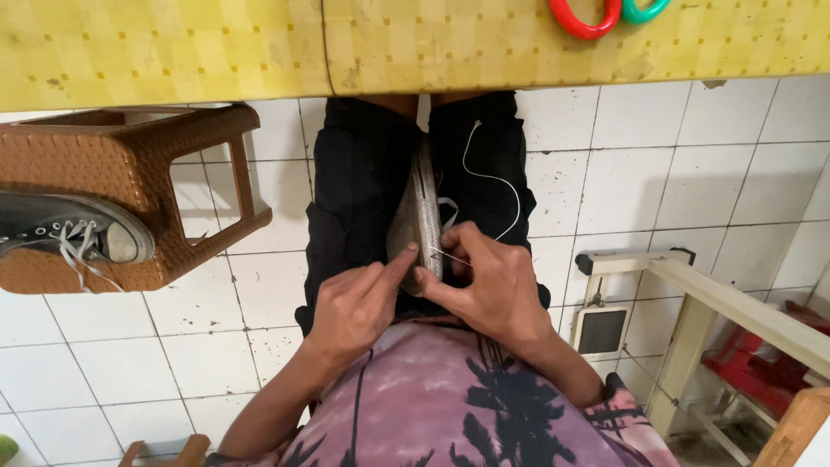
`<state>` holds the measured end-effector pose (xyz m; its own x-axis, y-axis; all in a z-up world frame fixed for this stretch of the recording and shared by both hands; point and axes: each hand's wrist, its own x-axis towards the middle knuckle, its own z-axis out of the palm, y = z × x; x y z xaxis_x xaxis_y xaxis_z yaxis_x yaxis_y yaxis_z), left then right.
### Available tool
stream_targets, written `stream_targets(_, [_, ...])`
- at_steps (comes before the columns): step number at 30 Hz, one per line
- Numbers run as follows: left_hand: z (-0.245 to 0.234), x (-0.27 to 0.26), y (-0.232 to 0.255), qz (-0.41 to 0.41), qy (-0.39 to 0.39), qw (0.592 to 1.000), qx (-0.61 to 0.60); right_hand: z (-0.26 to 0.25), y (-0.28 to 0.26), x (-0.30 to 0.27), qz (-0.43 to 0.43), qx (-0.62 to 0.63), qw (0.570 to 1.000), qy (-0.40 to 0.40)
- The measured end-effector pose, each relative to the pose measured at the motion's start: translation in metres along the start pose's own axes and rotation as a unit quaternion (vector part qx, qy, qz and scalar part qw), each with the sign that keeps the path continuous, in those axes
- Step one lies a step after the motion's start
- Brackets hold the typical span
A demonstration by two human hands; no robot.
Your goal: The person sews the sole of a black high-top sneaker using a needle and white thread. They repeatedly pass the needle through the shoe's sole and pull the thread tight to secure the stitching. The task is performed at a yellow workbench with various tools visible nearby.
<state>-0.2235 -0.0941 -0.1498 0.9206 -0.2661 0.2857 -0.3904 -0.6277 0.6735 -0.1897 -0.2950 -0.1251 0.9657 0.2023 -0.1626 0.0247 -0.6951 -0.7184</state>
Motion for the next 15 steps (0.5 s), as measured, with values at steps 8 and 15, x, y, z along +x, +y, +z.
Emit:
stream_targets(8, [-0.042,-0.019,-0.063,-0.045,0.003,0.983,0.180,-0.002,0.015,-0.007,0.052,0.082,0.995,-0.021])
stream_targets(15, [-0.058,-0.003,-0.052,-0.154,-0.004,0.986,0.062,0.019,0.011,-0.003,-0.079,0.165,0.983,0.027])
